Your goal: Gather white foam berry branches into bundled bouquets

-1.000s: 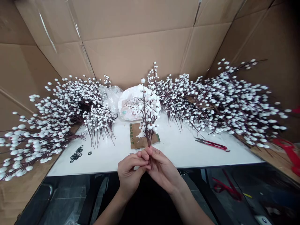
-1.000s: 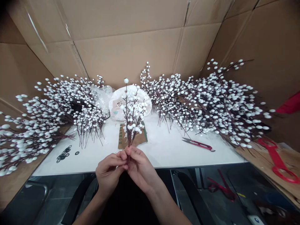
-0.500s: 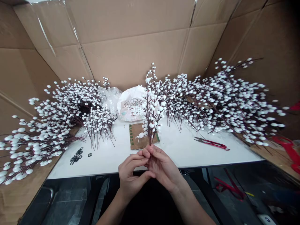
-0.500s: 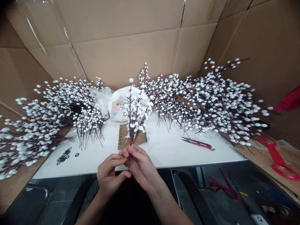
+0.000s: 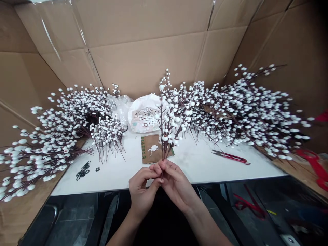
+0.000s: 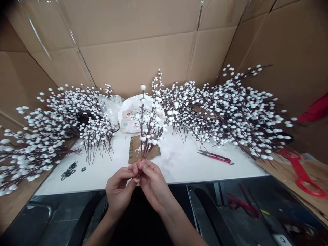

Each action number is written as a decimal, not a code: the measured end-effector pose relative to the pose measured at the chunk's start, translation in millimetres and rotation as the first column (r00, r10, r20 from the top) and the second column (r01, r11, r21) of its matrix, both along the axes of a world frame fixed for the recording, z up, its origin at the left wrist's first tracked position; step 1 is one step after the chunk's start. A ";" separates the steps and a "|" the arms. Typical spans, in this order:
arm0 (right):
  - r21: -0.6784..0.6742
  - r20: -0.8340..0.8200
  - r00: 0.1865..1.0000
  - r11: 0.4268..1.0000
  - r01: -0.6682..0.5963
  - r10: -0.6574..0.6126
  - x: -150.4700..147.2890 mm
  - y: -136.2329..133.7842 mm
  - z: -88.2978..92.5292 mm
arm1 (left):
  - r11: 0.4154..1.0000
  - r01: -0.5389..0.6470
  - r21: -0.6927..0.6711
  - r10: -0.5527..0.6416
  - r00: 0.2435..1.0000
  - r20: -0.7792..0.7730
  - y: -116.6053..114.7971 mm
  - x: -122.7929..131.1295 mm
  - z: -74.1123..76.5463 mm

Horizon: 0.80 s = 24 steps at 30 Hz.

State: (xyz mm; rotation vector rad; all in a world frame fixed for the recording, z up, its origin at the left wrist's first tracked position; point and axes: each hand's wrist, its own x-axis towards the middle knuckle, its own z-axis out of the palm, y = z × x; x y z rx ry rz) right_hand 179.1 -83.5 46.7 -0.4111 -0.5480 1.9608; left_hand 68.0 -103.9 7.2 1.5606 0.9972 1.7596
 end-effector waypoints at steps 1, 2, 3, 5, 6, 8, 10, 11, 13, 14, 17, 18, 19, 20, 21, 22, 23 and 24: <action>0.004 0.006 1.000 1.000 0.006 -0.006 -0.4 -0.4 -0.1 | 1.000 0.002 0.001 -0.002 1.000 0.013 0.5 0.4 -1.0; 0.009 0.013 1.000 1.000 0.009 -0.010 -0.8 -0.9 -0.2 | 1.000 -0.001 0.001 0.001 1.000 0.020 0.8 0.8 -1.9; 0.014 0.020 1.000 1.000 0.009 -0.010 -1.2 -1.6 -0.3 | 1.000 -0.007 0.001 0.007 1.000 0.022 1.1 1.4 -2.6; 0.027 0.033 0.999 1.000 0.005 -0.006 -2.0 -2.9 -0.5 | 1.000 -0.029 -0.004 0.029 0.999 0.014 1.1 2.5 -3.5; 0.034 0.040 0.999 0.999 0.006 -0.007 -2.3 -3.4 -0.7 | 0.999 -0.043 -0.010 0.043 0.999 0.010 1.0 2.9 -3.7; 0.046 0.066 0.998 0.999 0.016 -0.019 -2.1 -3.6 -1.4 | 0.998 -0.064 -0.026 0.064 0.998 -0.002 0.8 2.7 -4.0; 0.065 0.101 0.994 0.997 0.033 -0.039 -0.7 -2.6 -2.5 | 0.998 -0.053 -0.018 0.052 0.998 -0.042 0.9 0.6 -3.4; 0.080 0.120 0.991 0.996 0.042 -0.052 0.4 -1.6 -3.2 | 0.999 -0.034 -0.004 0.034 0.997 -0.076 0.9 -1.2 -2.6; 0.125 0.159 0.984 0.990 0.064 -0.084 2.7 0.4 -4.3 | 0.999 0.006 0.036 -0.001 0.989 -0.149 1.3 -5.9 0.7; 0.150 0.177 0.979 0.986 0.077 -0.103 3.7 1.2 -4.8 | 0.999 0.013 0.051 -0.004 0.986 -0.169 1.6 -8.3 3.4; 0.191 0.203 0.972 0.979 0.078 -0.117 4.2 1.1 -6.4 | 0.999 -0.035 -0.015 0.033 0.991 -0.132 4.3 -12.5 15.6; 0.182 0.196 0.976 0.982 0.057 -0.093 3.5 0.1 -7.1 | 0.995 -0.020 -0.097 0.011 0.996 -0.093 5.8 -12.7 20.5; 0.166 0.182 0.982 0.986 0.026 -0.057 2.3 -1.4 -8.0 | 0.977 0.031 -0.211 -0.041 0.998 -0.041 7.4 -12.3 25.5; 0.146 0.164 0.986 0.989 -0.011 -0.013 0.9 -3.2 -9.1 | 0.933 0.116 -0.340 -0.113 0.993 0.029 9.2 -11.6 30.1; 0.128 0.146 0.989 0.990 -0.051 0.032 -0.6 -5.1 -10.3 | 0.862 0.213 -0.460 -0.183 0.977 0.111 10.9 -11.0 34.0; 0.114 0.128 0.989 0.990 -0.086 0.071 -2.0 -7.2 -11.5 | 0.777 0.303 -0.552 -0.235 0.953 0.191 12.5 -10.6 37.1; 0.105 0.114 0.988 0.988 -0.114 0.102 -3.1 -9.1 -12.7 | 0.698 0.368 -0.614 -0.264 0.930 0.257 14.0 -10.7 39.2; 0.099 0.104 0.987 0.986 -0.133 0.123 -3.9 -10.9 -13.8 | 0.639 0.409 -0.652 -0.278 0.913 0.300 15.3 -11.4 40.4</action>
